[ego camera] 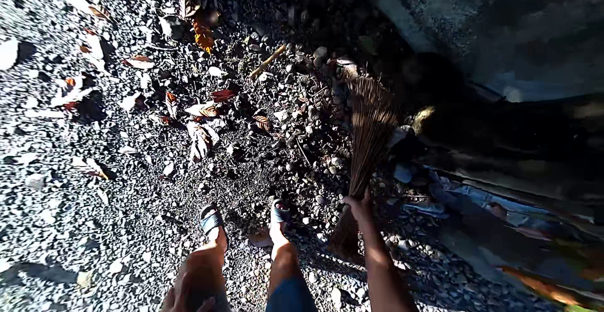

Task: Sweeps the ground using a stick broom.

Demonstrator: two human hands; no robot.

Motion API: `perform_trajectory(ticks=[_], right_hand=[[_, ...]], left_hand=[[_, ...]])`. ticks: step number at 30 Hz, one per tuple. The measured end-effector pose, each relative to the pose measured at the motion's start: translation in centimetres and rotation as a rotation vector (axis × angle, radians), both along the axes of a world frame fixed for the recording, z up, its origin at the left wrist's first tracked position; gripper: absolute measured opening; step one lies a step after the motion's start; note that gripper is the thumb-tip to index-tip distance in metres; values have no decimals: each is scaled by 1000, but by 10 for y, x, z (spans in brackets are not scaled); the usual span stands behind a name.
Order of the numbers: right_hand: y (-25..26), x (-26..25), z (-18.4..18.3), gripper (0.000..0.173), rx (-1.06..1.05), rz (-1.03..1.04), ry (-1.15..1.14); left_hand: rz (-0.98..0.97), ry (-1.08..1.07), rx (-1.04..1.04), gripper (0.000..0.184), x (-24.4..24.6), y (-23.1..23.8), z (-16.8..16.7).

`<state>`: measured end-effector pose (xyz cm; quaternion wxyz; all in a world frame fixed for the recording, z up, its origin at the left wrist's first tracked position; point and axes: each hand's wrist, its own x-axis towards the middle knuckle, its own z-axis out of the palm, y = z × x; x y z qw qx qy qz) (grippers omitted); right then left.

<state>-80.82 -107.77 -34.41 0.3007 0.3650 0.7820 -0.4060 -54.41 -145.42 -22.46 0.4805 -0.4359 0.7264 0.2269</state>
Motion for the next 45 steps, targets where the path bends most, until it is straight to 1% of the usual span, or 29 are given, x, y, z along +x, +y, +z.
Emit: perform_trajectory(ticks=[2, 5, 7, 9, 11, 13, 15, 16, 17, 18, 20, 21, 22, 23, 24, 25, 27, 28, 29, 30, 31, 33, 34, 36, 37, 40, 41, 43, 45], right_hand=[[-53, -4, 6, 93, -111, -4, -66], [-122, -15, 14, 87, -386, 169, -191], [-145, -31, 31, 88, -587, 275, -249], [-150, -42, 49, 89, -699, 298, -262], [-140, -50, 72, 92, -729, 251, -249], [-118, -60, 87, 103, -613, 211, -156], [-98, -82, 83, 108, -475, 91, -55], [-92, -96, 77, 104, -428, -12, -34], [-91, -110, 71, 95, -393, -117, -35], [-95, -126, 64, 81, -374, -208, -52], [-117, -160, 42, 38, -380, -362, -65], [-132, -172, 33, 21, -433, -388, -100], [-147, -181, 27, 12, -501, -376, -165], [-159, -186, 23, 11, -573, -329, -250], [-168, -189, 23, 17, -635, -247, -334], [-171, -191, 26, 35, -697, -154, -407], [-162, -198, 41, 76, -753, -1, -451], [-150, -203, 54, 89, -742, 69, -437], [-135, -209, 69, 95, -719, 127, -411], [-117, -212, 84, 95, -689, 158, -371], [-98, -216, 97, 91, -653, 135, -323], [-65, -230, 115, 82, -542, 3, -214], [-53, -240, 116, 79, -470, -62, -169], [-46, -274, 99, 66, -328, -184, -141], [-52, -294, 82, 57, -283, -227, -139], [-87, -354, 21, 18, -350, -215, -238], [-95, -366, 10, 18, -455, -131, -335], [-99, -377, 9, 36, -676, 65, -477], [-87, -387, 27, 72, -848, 231, -527]], left_hand=[[-40, 99, 4, 103, -23, 11, 13], [-105, 177, 61, 102, -55, 33, 24], [-127, 179, 149, 101, -67, 44, 18], [-161, 117, 249, 103, -82, 51, 6], [-179, -4, 330, 111, -102, 58, -12], [-184, -93, 374, 115, -119, 65, -31], [-188, -140, 391, 115, -143, 63, -44], [-183, -161, 401, 114, -152, 59, -48], [-177, -175, 413, 114, -157, 55, -49], [-167, -185, 426, 114, -160, 51, -51], [-140, -191, 445, 113, -173, 44, -55], [-141, -199, 448, 113, -180, 42, -57], [-142, -212, 452, 113, -188, 40, -60], [-142, -213, 450, 113, -195, 38, -62], [-138, -204, 445, 114, -201, 35, -63], [-123, -192, 442, 115, -208, 32, -63], [-101, -155, 435, 118, -219, 27, -64], [-94, -150, 431, 119, -225, 26, -65], [-89, -155, 431, 118, -233, 25, -65], [-87, -162, 431, 116, -241, 25, -64], [-84, -156, 425, 113, -249, 26, -64], [-70, -104, 414, 109, -266, 30, -66], [-56, -77, 413, 108, -277, 32, -66], [-37, -61, 407, 104, -301, 38, -70], [-29, -54, 399, 103, -312, 42, -73], [-5, -46, 370, 102, -347, 60, -83], [-12, -73, 358, 103, -356, 69, -84], [-23, -124, 327, 104, -373, 84, -81], [-24, -130, 303, 106, -388, 94, -83]])
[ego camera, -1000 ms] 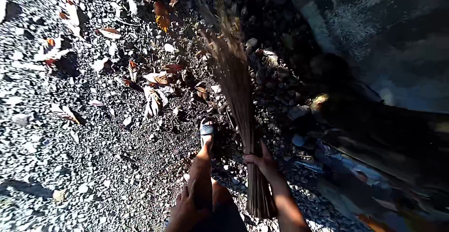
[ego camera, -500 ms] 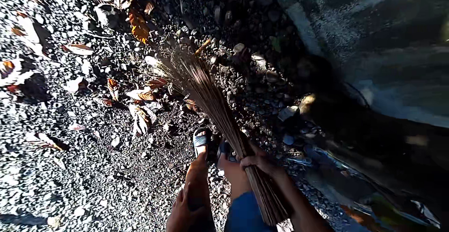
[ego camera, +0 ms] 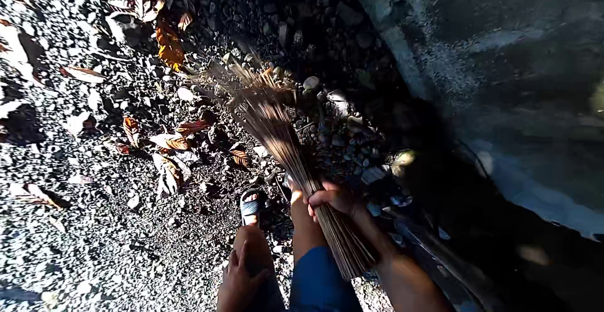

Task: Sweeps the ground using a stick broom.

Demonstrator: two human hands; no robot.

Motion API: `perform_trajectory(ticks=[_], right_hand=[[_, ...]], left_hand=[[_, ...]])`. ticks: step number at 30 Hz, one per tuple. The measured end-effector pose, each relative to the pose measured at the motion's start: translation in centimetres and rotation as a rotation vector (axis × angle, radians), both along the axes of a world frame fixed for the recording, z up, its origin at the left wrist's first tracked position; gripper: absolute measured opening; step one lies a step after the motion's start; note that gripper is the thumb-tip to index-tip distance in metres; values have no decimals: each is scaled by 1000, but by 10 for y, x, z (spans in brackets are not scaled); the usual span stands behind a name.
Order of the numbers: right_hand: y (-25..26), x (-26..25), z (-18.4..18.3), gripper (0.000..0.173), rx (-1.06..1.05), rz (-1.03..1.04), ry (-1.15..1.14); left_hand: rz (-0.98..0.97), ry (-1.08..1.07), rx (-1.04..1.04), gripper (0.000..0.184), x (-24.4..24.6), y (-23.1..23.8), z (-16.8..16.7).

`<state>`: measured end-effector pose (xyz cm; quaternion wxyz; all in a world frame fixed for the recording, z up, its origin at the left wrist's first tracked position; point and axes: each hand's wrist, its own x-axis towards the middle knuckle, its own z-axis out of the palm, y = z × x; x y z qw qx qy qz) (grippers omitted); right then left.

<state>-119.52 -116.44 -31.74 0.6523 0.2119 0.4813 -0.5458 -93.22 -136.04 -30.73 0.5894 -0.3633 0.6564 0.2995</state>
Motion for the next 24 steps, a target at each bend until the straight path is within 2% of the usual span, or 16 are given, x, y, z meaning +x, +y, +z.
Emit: perform_trajectory(ticks=[2, 3, 4, 6, 9, 11, 15, 17, 19, 21, 24], right_hand=[[25, -6, 34, 96, -80, 59, 32], [41, -8, 52, 101, -82, 33, 47], [56, -10, 68, 100, -28, -16, 64], [82, -18, 85, 102, 209, -111, 154], [93, -38, 56, 107, 574, -130, 252], [81, -54, 23, 108, 645, -54, 246], [33, -61, -8, 108, 272, 257, 148], [22, -58, -5, 111, 110, 364, 162], [27, -59, 14, 111, 17, 402, 216], [46, -51, 44, 111, 13, 295, 235], [82, -29, 74, 118, 180, 33, 150]], left_hand=[[27, -4, -6, 106, -11, 5, 2], [41, -19, -8, 105, -17, 8, 4], [55, -25, -10, 105, -22, 10, 6], [74, -31, -13, 104, -32, 14, 10], [79, -44, -26, 103, -41, 18, 13], [83, -45, -28, 104, -46, 20, 12], [51, -63, -42, 104, -59, 28, 13], [19, -86, -40, 102, -64, 32, 15], [1, -90, -33, 102, -66, 33, 16], [8, -96, -23, 101, -64, 31, 18], [57, -100, -33, 99, -59, 29, 19]])
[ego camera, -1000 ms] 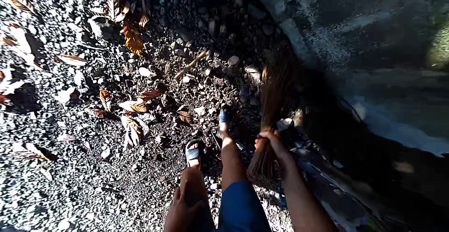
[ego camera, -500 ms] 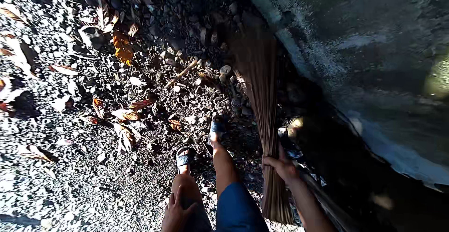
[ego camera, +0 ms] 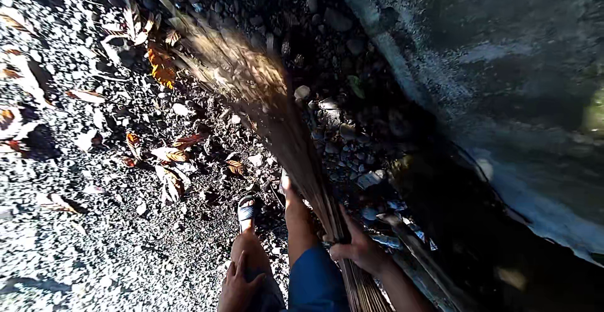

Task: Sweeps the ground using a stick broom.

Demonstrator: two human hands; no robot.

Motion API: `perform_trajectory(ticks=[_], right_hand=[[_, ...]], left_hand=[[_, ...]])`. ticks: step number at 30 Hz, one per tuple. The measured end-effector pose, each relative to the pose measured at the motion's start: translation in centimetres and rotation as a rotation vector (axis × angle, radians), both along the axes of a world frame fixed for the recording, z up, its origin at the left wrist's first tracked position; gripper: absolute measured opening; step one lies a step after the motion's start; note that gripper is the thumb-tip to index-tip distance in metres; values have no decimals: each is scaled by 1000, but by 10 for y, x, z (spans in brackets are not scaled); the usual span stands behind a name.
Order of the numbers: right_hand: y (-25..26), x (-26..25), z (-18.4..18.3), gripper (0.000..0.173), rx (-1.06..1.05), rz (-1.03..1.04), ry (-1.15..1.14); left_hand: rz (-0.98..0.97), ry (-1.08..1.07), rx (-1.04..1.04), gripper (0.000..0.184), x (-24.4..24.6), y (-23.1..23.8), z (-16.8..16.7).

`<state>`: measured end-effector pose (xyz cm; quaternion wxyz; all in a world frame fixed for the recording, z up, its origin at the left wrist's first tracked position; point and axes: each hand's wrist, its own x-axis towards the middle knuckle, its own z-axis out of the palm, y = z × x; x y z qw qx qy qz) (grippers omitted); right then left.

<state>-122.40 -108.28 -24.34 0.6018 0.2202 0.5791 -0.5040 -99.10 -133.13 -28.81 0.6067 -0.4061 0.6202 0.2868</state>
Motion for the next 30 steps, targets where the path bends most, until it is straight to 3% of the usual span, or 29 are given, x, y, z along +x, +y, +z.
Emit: perform_trajectory(ticks=[4, 6, 9, 12, 14, 17, 21, 25, 30], right_hand=[[-14, 22, -14, 112, 171, -179, -124], [-47, 18, -43, 104, 43, -117, -163], [-94, -11, -77, 111, -218, 96, -179], [-81, -31, -56, 111, -283, 180, -72], [-44, -31, -20, 109, -212, 110, -15], [10, -22, 9, 114, 102, -76, 93], [14, -41, -38, 119, 491, 78, 124], [-23, -43, -68, 116, 301, 401, 75], [-19, -37, -37, 116, 82, 468, 135]], left_hand=[[19, -1, -17, 99, -1, 1, 0], [11, 0, -14, 99, -8, 3, 1], [-4, 6, -11, 99, -16, 6, 1], [-8, -4, -2, 98, -15, 5, 0], [4, 3, -1, 98, -9, 0, -1], [39, -1, -13, 100, -8, -6, 0], [30, 53, -117, 105, -41, -17, 25], [25, 186, -214, 113, -68, -24, 48], [-39, 114, -53, 121, -88, -21, 23]])
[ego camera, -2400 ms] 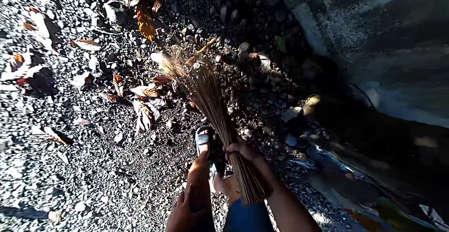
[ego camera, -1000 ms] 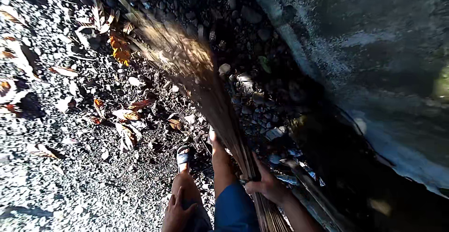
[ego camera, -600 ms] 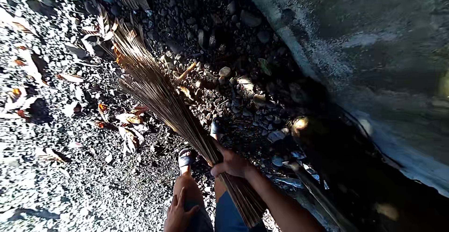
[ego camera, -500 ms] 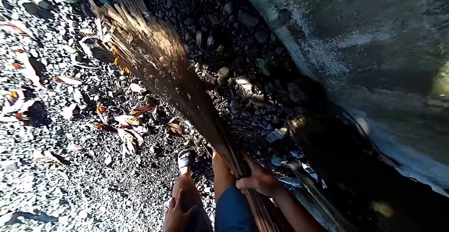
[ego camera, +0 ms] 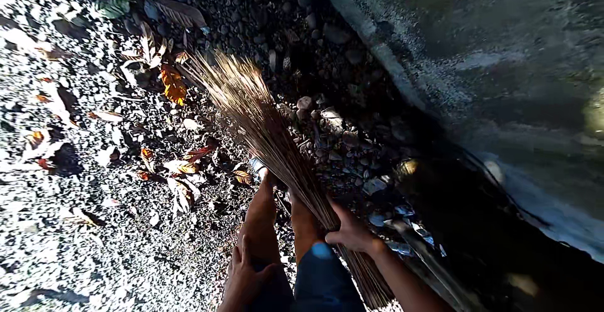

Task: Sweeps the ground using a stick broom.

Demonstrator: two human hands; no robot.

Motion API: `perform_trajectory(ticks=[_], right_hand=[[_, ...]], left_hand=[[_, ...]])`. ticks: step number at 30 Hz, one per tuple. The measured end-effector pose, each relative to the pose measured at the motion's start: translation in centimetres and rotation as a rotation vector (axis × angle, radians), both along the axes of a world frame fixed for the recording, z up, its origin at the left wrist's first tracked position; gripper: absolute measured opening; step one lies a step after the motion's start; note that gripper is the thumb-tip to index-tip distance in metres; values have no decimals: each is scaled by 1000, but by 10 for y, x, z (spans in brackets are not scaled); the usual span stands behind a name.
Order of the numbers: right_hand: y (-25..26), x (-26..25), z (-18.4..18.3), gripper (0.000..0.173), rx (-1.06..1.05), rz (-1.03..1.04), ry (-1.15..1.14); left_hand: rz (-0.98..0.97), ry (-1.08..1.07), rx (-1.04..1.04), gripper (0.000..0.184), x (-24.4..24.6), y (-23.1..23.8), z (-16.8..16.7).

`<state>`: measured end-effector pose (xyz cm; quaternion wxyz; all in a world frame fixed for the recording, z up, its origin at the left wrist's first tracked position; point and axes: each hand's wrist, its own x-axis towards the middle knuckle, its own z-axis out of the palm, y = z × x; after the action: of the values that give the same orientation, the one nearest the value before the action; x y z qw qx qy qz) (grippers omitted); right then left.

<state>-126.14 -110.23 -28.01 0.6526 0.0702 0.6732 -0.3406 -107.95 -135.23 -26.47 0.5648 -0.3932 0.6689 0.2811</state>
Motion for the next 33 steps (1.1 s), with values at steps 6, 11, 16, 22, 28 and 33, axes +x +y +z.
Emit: perform_trajectory(ticks=[6, 11, 16, 22, 28, 33], right_hand=[[33, 26, 59, 121, 298, -462, 6], [-38, 3, 21, 100, 191, -664, -168], [-44, -7, 36, 116, -40, -273, -137], [17, 25, 76, 117, 351, -610, 45], [53, -57, -7, 84, 659, -702, 47], [45, -39, -29, 114, 529, -228, 127]], left_hand=[[-169, -136, 28, 126, -24, -5, -34], [-166, -122, 75, 121, -28, -28, -37], [-200, -139, 98, 121, -33, -42, -39], [-210, -158, 124, 121, -40, -50, -42], [-257, -171, 110, 122, -37, -56, -43], [-270, -186, 116, 123, -34, -58, -43]])
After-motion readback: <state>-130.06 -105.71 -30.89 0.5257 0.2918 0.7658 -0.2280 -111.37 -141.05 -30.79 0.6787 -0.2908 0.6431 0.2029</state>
